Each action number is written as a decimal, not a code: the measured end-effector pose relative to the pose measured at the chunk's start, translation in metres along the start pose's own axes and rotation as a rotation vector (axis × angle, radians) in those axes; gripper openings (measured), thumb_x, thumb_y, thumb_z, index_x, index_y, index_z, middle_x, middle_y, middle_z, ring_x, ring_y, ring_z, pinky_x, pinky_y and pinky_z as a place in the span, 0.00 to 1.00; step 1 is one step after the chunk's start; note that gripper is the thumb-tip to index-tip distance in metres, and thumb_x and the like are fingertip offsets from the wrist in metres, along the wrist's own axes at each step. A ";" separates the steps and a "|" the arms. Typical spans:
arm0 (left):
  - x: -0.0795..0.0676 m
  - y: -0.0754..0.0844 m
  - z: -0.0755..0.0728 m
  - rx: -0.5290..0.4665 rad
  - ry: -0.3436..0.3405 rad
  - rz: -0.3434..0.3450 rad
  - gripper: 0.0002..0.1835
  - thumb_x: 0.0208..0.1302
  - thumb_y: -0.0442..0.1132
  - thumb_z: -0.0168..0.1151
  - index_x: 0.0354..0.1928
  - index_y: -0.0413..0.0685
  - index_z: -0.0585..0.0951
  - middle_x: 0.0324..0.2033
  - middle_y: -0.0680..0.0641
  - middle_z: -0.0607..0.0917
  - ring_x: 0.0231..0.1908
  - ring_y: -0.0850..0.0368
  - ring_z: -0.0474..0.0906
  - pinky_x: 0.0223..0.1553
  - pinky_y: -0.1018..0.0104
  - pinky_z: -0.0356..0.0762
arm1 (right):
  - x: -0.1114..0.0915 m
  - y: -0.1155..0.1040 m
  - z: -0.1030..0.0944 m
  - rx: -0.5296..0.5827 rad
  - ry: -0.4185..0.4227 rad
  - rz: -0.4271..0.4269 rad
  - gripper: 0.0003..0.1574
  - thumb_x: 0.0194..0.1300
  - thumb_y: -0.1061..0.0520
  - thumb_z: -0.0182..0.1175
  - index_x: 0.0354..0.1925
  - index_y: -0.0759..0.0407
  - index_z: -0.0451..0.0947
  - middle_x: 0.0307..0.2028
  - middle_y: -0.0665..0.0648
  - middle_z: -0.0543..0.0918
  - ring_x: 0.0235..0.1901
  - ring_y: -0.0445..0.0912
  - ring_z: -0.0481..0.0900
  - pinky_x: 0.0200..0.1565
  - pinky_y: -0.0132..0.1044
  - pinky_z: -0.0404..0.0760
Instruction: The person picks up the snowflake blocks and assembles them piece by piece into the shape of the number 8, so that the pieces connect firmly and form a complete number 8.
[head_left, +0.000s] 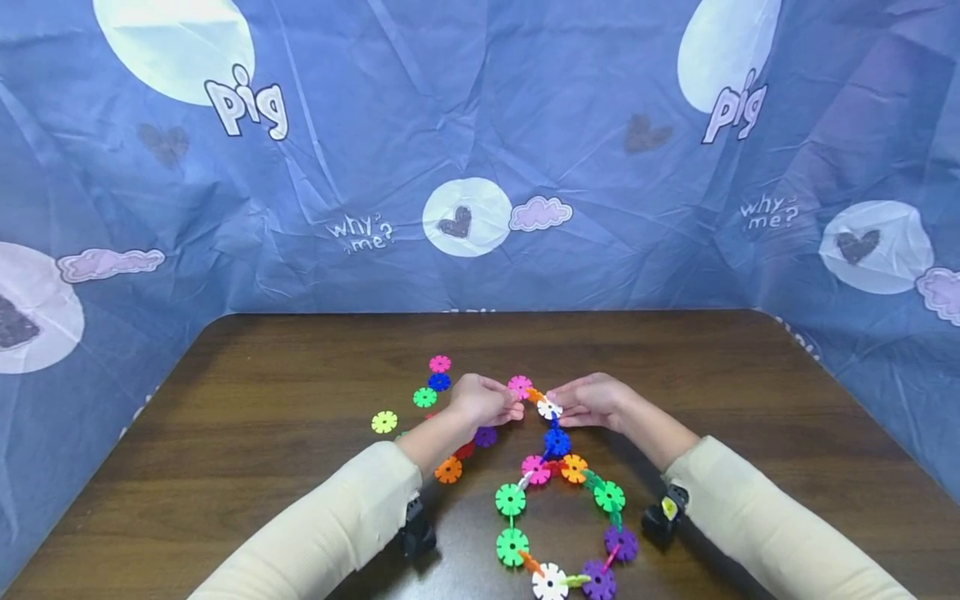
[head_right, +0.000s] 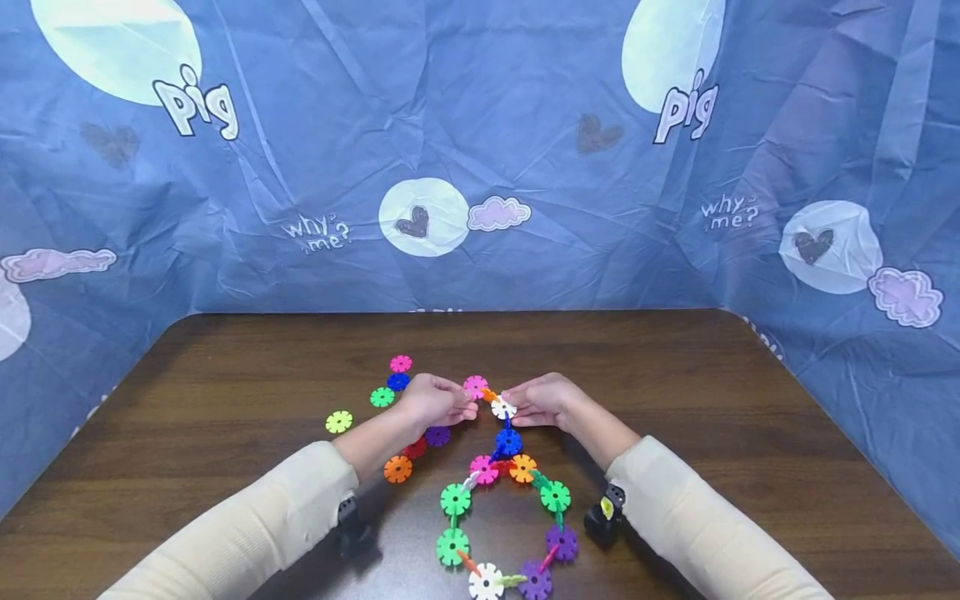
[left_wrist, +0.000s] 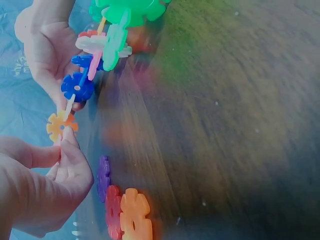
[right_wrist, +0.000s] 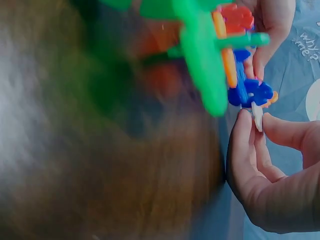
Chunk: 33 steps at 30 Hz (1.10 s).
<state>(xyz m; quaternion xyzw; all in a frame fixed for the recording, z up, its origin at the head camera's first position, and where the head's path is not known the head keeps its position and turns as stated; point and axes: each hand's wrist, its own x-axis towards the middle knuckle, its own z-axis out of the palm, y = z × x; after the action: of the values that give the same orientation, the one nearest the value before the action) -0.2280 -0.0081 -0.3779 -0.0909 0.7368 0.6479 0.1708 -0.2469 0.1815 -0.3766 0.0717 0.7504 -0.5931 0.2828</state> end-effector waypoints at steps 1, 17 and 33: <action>0.000 0.000 0.000 0.005 -0.002 0.000 0.09 0.65 0.29 0.58 0.43 0.30 0.80 0.30 0.39 0.89 0.20 0.65 0.81 0.36 0.69 0.85 | 0.001 -0.001 -0.001 -0.015 0.012 0.002 0.28 0.69 0.59 0.56 0.60 0.76 0.67 0.28 0.49 0.81 0.28 0.37 0.81 0.39 0.31 0.86; 0.005 -0.001 0.001 0.040 -0.013 0.021 0.08 0.65 0.29 0.58 0.41 0.30 0.82 0.31 0.38 0.89 0.20 0.65 0.80 0.36 0.68 0.85 | 0.025 -0.043 0.004 -0.344 -0.118 -0.120 0.23 0.65 0.60 0.60 0.55 0.75 0.75 0.25 0.45 0.84 0.27 0.36 0.80 0.40 0.30 0.84; -0.051 -0.004 -0.023 0.667 -0.335 0.293 0.12 0.56 0.43 0.70 0.26 0.40 0.87 0.21 0.43 0.88 0.22 0.60 0.83 0.24 0.72 0.76 | 0.026 -0.036 0.002 -0.378 -0.113 -0.102 0.21 0.65 0.60 0.61 0.52 0.73 0.77 0.25 0.44 0.84 0.29 0.37 0.79 0.48 0.38 0.84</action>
<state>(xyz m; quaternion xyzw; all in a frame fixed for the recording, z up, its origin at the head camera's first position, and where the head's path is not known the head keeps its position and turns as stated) -0.1826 -0.0356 -0.3604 0.1828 0.8737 0.3964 0.2144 -0.2837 0.1636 -0.3589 -0.0540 0.8340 -0.4583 0.3026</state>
